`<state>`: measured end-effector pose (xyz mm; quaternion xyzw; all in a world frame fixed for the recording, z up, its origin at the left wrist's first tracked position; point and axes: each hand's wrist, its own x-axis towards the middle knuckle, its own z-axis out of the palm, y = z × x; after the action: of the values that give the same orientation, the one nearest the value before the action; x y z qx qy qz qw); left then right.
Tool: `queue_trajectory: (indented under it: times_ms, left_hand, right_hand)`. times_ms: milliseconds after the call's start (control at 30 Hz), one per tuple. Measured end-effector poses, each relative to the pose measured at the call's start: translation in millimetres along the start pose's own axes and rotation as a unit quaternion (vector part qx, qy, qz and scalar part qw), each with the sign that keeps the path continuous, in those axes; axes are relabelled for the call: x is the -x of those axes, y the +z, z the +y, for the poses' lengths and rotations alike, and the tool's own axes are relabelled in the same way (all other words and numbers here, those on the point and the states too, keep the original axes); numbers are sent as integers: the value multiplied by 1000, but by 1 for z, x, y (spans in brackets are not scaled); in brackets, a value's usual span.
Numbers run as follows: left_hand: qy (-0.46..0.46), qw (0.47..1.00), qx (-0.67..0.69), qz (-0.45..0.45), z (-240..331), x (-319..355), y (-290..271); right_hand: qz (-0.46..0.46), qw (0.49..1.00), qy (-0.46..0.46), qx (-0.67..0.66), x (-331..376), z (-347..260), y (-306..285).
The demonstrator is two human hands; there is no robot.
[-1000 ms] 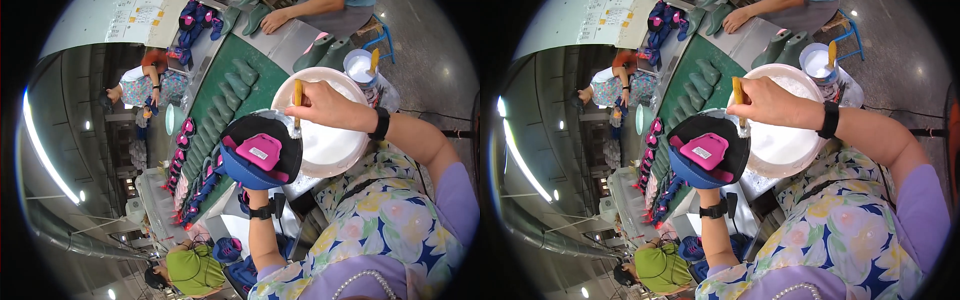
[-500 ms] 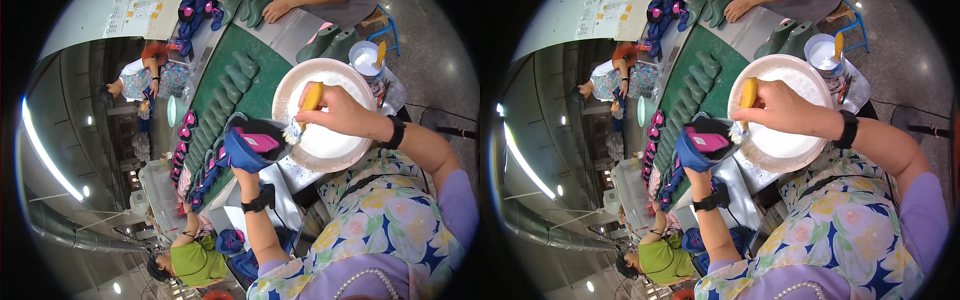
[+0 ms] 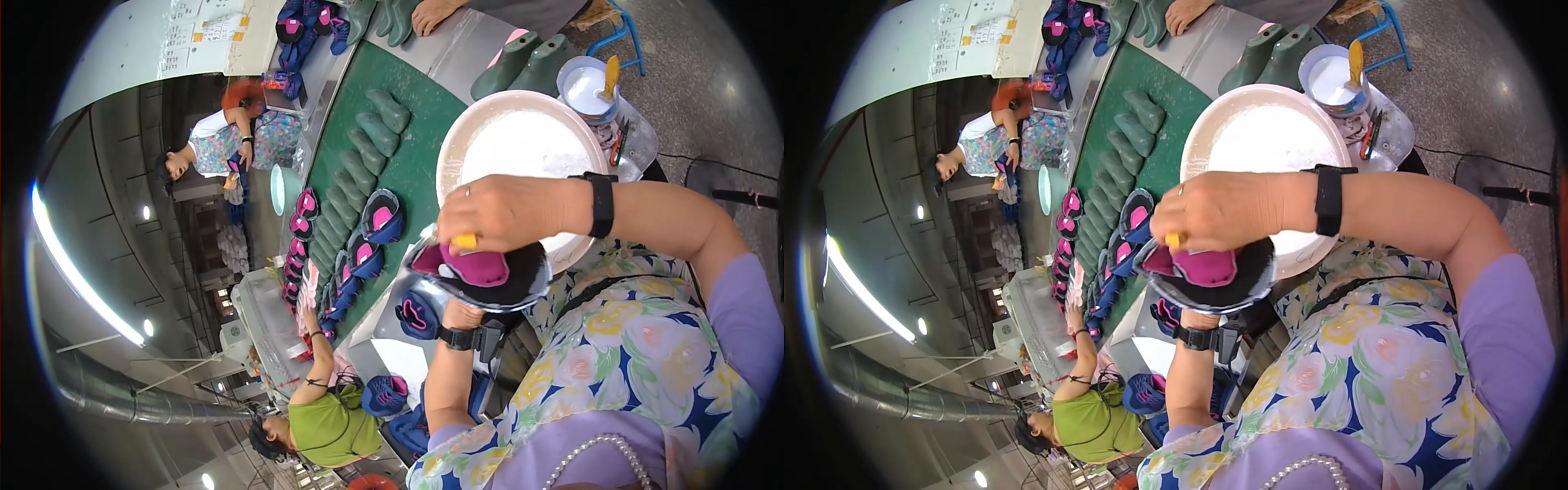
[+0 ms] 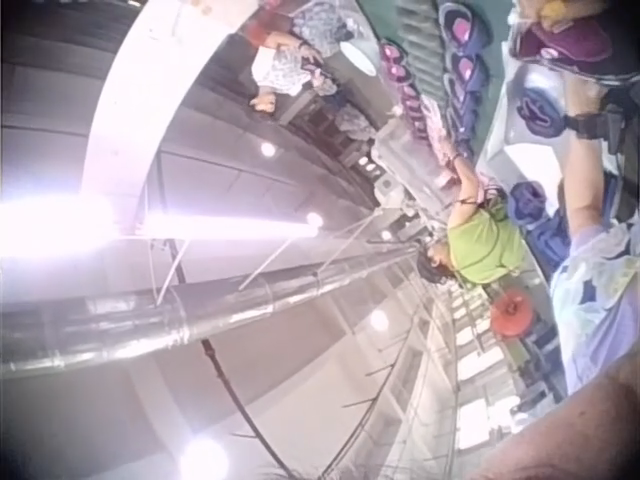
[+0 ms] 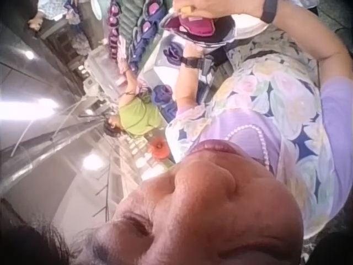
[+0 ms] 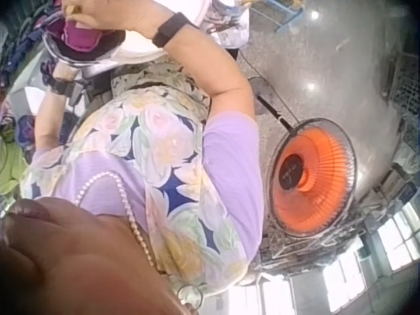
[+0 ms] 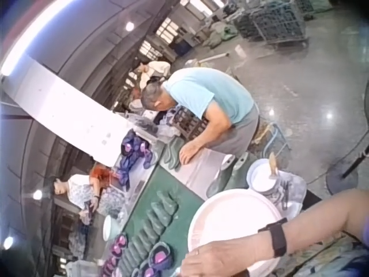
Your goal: The recorder is applying a white adhesive or glue to the inside of shoe uppers using a brush.
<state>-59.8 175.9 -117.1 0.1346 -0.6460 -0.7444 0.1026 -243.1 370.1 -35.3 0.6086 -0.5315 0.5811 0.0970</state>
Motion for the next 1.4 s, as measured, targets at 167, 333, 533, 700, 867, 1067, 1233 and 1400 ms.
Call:
queue_trajectory:
  times_ms: [167, 333, 533, 700, 867, 1067, 1233, 1400]
  left_hand:
    - [-22, 999, 37, -3, 16, -10, 1]
    - [-37, 996, 77, -9, 31, -19, 0]
    - [-57, 991, 122, -10, 56, -1, -7]
    - [-16, 1000, 16, -7, 46, -3, -19]
    - [32, 993, -108, 24, 39, 4, -40]
    - [89, 962, -252, 60, 34, -14, -64]
    - [139, 913, -369, 106, 24, -37, -83]
    - [206, 843, -470, 159, 16, -60, -104]
  right_hand:
    - [-19, 984, 175, -29, 8, 5, -18]
    - [-45, 963, 261, -52, 12, 5, -30]
    - [29, 975, 212, -52, 8, -4, -37]
    - [-36, 988, 148, -5, 13, -2, -22]
    - [-138, 947, 288, -37, 15, -14, -48]
    - [-74, 956, 281, -28, 20, -7, -37]
    - [70, 946, 263, -176, 17, -40, -15]
    - [35, 951, 287, -106, 23, -20, -17]
